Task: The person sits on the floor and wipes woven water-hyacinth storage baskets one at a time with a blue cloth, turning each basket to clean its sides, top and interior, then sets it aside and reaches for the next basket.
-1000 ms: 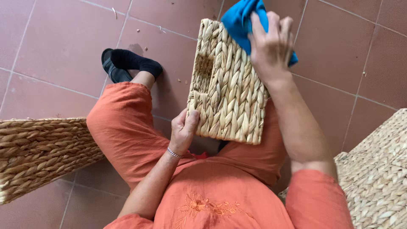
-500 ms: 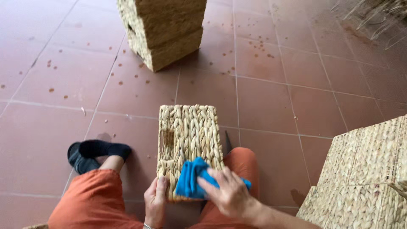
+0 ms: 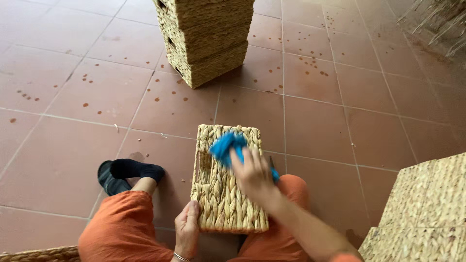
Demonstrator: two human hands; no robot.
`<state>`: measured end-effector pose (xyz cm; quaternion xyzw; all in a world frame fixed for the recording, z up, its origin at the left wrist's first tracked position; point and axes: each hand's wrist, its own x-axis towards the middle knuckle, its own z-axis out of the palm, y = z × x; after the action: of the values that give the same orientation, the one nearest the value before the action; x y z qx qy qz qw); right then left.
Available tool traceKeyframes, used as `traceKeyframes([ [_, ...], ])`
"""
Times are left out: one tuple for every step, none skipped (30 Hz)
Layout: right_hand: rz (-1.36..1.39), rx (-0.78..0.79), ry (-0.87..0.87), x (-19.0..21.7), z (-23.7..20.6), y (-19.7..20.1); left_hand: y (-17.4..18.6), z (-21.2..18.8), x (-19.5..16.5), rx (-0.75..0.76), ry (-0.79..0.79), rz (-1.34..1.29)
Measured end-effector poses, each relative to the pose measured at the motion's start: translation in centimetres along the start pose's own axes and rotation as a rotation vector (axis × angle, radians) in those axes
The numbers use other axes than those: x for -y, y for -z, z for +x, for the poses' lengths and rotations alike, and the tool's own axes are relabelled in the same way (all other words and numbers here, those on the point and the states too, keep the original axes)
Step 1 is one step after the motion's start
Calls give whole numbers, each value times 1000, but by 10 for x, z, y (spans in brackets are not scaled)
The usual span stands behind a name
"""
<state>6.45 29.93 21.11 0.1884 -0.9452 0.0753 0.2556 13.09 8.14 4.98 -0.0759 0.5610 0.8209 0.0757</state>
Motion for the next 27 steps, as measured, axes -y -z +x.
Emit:
traceKeyframes([
  [-53,59,63,10,-22,16,-3,0,-1,4,0,-10],
  [72,48,118,22,-52,37,-5,0,-2,18,-11,-13],
  [84,51,171,31,-77,56,-8,0,-3,33,-21,-15],
  [96,50,222,34,-94,69,-10,0,-4,50,-33,-14],
  [127,74,226,34,-104,76,-11,-1,-4,52,-5,-27],
  [159,97,229,32,-111,80,-13,-2,-5,52,25,-38],
  [194,119,229,27,-111,79,-13,-4,-5,53,55,-45],
  [178,74,206,19,-105,73,-13,-5,-6,69,33,-38],
  [162,30,184,9,-97,65,-13,-6,-6,84,12,-31],
  [116,-1,136,-2,-81,48,-13,-8,-7,99,-9,-24],
  [72,-34,86,-12,-65,30,-13,-11,-8,107,14,-23],
  [12,-62,39,-27,-51,15,-12,-15,-9,110,34,-21],
  [42,-21,-47,-42,-38,1,-10,-17,-11,107,49,-20],
  [8,-19,-117,-59,-24,-15,-8,-18,-14,119,50,27],
  [-18,-110,-128,-75,-17,-29,-5,-20,-19,124,57,74],
  [-42,-195,-136,-91,-11,-42,-1,-23,-25,123,68,118],
  [-1,-231,-227,-105,-6,-57,2,-24,-31,154,90,170],
  [42,-263,-315,-118,-1,-72,6,-22,-40,182,111,219],
  [243,-272,-482,-131,2,-83,9,-18,-49,214,132,266],
  [437,-275,-650,-140,-1,-91,12,-11,-60,299,205,222],
  [698,-262,-754,-146,-6,-99,13,-2,-71,387,279,175],
  [957,-243,-862,-150,-11,-104,8,10,-79,351,400,29],
  [1215,-221,-971,-151,-17,-108,0,24,-86,313,517,-118],
  [1249,-203,-958,-152,-22,-108,-6,41,-94,326,475,-126],
  [1282,-182,-945,-152,-27,-108,-13,58,-103,337,434,-134],
  [1317,-162,-933,-150,-31,-105,-19,77,-112,308,447,-56],
  [1350,-160,-935,-148,-34,-101,-25,95,-120,281,461,24],
])
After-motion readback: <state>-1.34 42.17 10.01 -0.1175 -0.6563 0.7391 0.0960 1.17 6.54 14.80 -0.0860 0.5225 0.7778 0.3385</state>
